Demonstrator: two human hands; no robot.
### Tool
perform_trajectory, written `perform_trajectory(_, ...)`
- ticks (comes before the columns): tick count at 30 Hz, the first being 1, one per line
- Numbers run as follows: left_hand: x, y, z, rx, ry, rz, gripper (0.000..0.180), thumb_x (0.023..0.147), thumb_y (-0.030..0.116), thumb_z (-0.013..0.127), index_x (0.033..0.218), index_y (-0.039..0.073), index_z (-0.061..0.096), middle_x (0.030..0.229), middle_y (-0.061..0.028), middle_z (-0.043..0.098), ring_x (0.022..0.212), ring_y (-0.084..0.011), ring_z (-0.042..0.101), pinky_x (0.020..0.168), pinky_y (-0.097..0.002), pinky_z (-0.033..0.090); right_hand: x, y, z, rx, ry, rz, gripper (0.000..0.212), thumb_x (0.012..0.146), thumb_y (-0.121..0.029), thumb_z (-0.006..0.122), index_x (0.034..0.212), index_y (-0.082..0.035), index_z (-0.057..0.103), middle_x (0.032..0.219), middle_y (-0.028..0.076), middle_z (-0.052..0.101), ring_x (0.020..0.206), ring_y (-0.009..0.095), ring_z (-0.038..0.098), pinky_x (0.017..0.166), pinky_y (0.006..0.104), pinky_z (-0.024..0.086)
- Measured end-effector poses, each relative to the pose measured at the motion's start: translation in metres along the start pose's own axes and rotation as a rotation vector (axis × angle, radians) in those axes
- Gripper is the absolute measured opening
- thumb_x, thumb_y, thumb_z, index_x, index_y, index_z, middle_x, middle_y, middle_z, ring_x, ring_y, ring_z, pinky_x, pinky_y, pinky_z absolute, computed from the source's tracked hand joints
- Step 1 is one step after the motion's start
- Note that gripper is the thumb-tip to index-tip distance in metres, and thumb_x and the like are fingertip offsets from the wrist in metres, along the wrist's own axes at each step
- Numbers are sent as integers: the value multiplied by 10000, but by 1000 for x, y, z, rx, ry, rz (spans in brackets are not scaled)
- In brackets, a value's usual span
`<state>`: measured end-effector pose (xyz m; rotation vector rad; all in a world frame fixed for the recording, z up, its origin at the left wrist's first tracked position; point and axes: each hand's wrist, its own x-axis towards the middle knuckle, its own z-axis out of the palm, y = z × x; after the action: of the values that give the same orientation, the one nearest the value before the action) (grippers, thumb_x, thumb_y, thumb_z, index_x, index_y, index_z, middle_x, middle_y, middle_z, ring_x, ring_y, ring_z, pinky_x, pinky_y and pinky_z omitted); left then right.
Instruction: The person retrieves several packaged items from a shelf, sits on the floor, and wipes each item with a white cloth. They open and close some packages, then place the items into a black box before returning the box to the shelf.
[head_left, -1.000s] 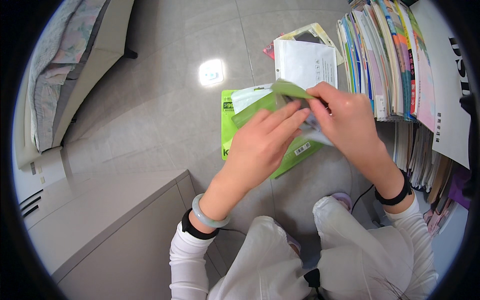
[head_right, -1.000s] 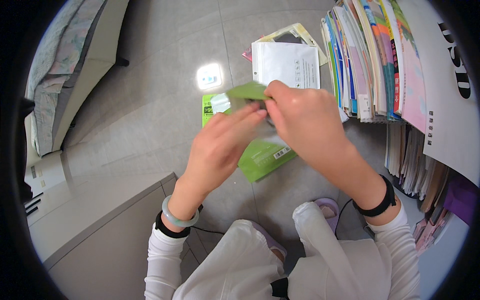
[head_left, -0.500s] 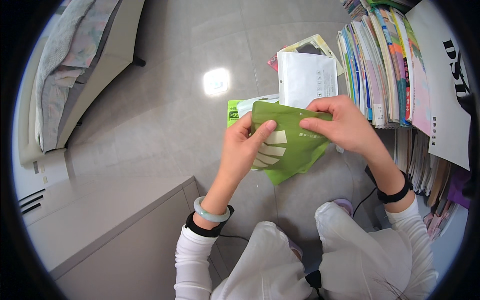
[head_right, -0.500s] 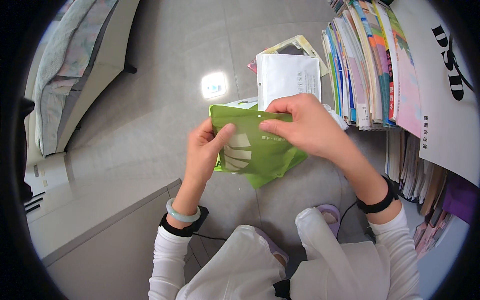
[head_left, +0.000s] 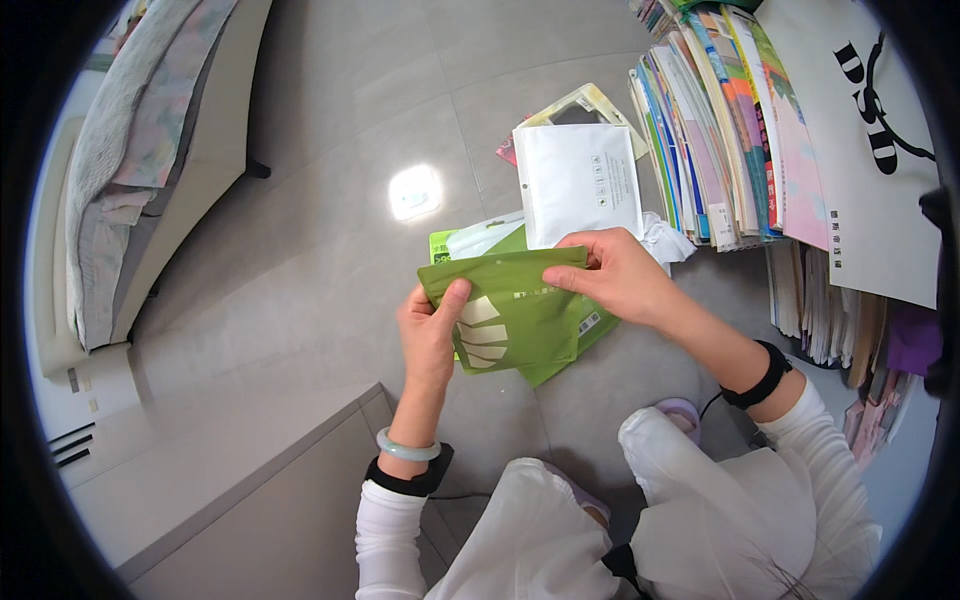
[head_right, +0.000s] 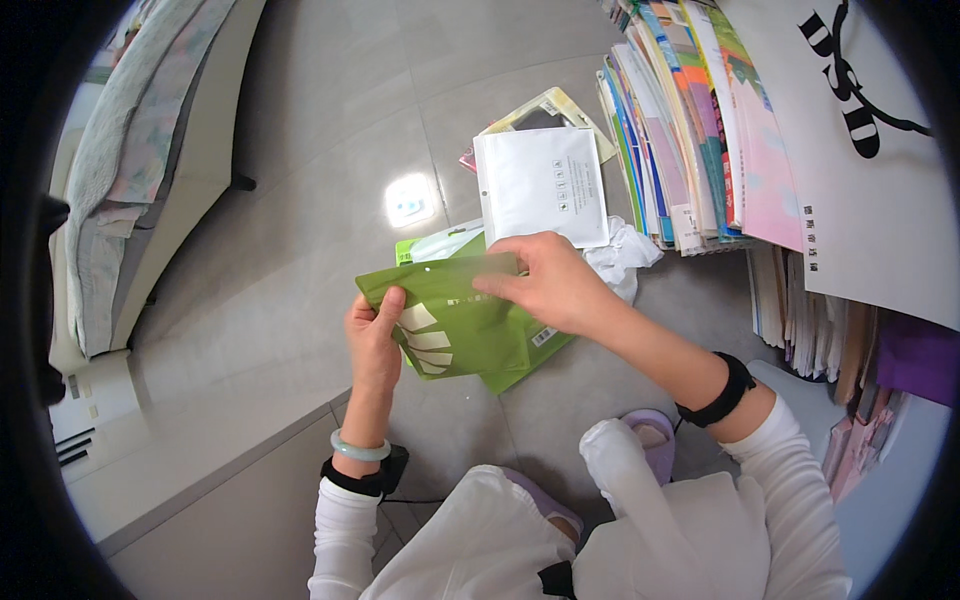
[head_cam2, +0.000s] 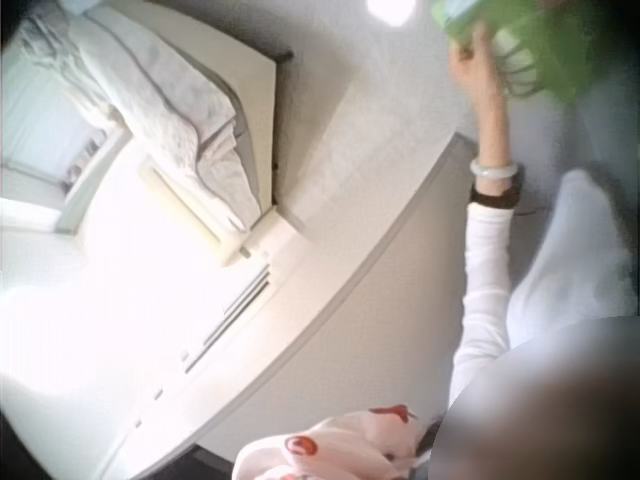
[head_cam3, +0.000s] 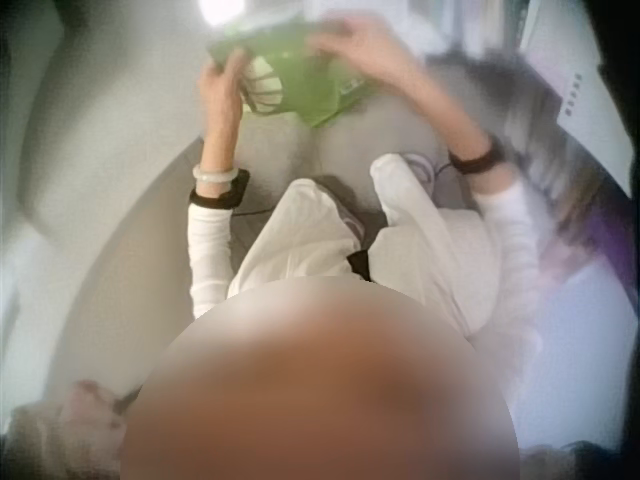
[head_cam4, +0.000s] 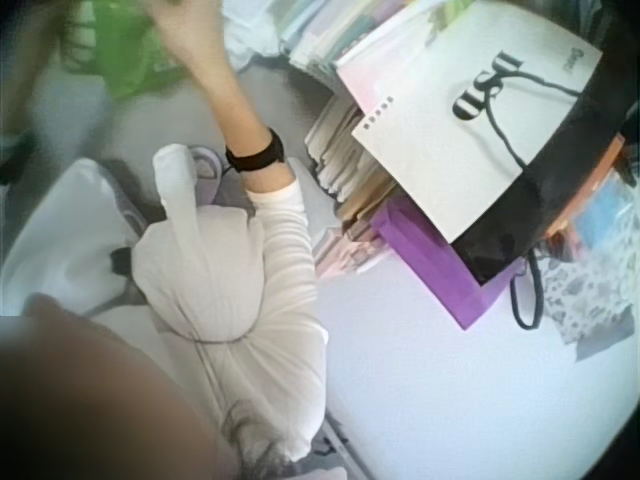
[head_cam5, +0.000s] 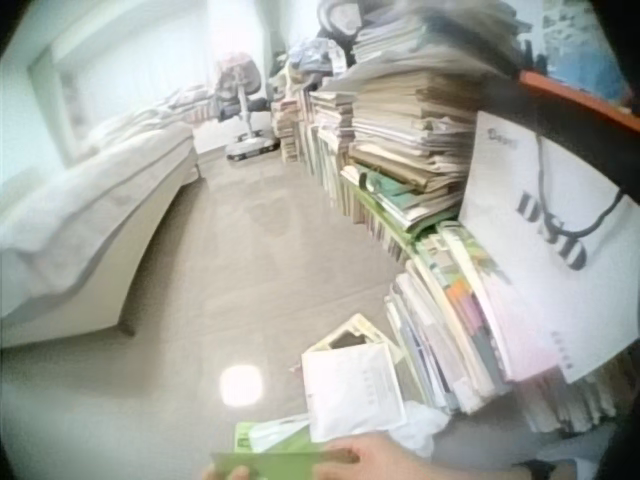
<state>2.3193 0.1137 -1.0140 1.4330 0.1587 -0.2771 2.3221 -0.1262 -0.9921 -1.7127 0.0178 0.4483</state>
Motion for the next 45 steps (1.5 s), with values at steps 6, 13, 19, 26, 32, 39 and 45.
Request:
perform_trajectory(6,5,40,-4,506,-187,-119,144,823,124,793,867,9,719,800,-24,704,713,-104,624,631,-268,502,0,-13,2,-523,258,-490,105,817,-54,699,921,-37,696,722,98,656,623,227,639,577,316,489)
perform_trajectory(13,9,64,26,1112,-164,836,168,709,12,780,860,32,709,677,-77,606,647,-242,551,561,-335,438,13,-31,2,-374,127,-674,219,705,-3,736,916,-57,725,765,91,666,697,261,646,594,346,509)
perform_trajectory(19,16,64,37,1027,-166,866,131,712,30,762,800,67,672,651,-34,569,620,-228,524,542,-347,431,12,-31,-2,-623,241,-763,203,696,-16,761,893,-68,752,699,83,656,634,228,636,558,321,490)
perform_trajectory(26,37,35,28,1094,-135,831,234,737,53,781,921,21,639,784,-69,598,715,-253,533,643,-356,456,29,-5,-6,-581,269,-677,146,750,-39,756,895,-47,751,775,99,689,661,210,652,591,301,497)
perform_trajectory(32,66,-41,-30,997,110,349,334,797,161,790,1044,5,630,997,-149,628,957,-287,584,826,-361,483,70,51,-57,172,595,-159,266,934,-213,673,1076,11,697,922,66,712,803,162,660,751,280,509)
perform_trajectory(39,53,-85,-53,933,-129,-92,260,816,143,759,1002,1,646,978,-172,666,830,-324,646,743,-392,521,66,110,-82,541,741,273,404,945,-168,632,1298,1,531,1237,103,611,1156,191,560,997,364,426)
perform_trajectory(45,48,-92,-34,863,-96,99,255,808,156,757,976,2,641,936,-162,686,828,-335,659,728,-421,524,40,91,-54,311,652,156,672,860,-107,649,1439,53,346,1313,158,545,1227,224,499,1060,339,352)
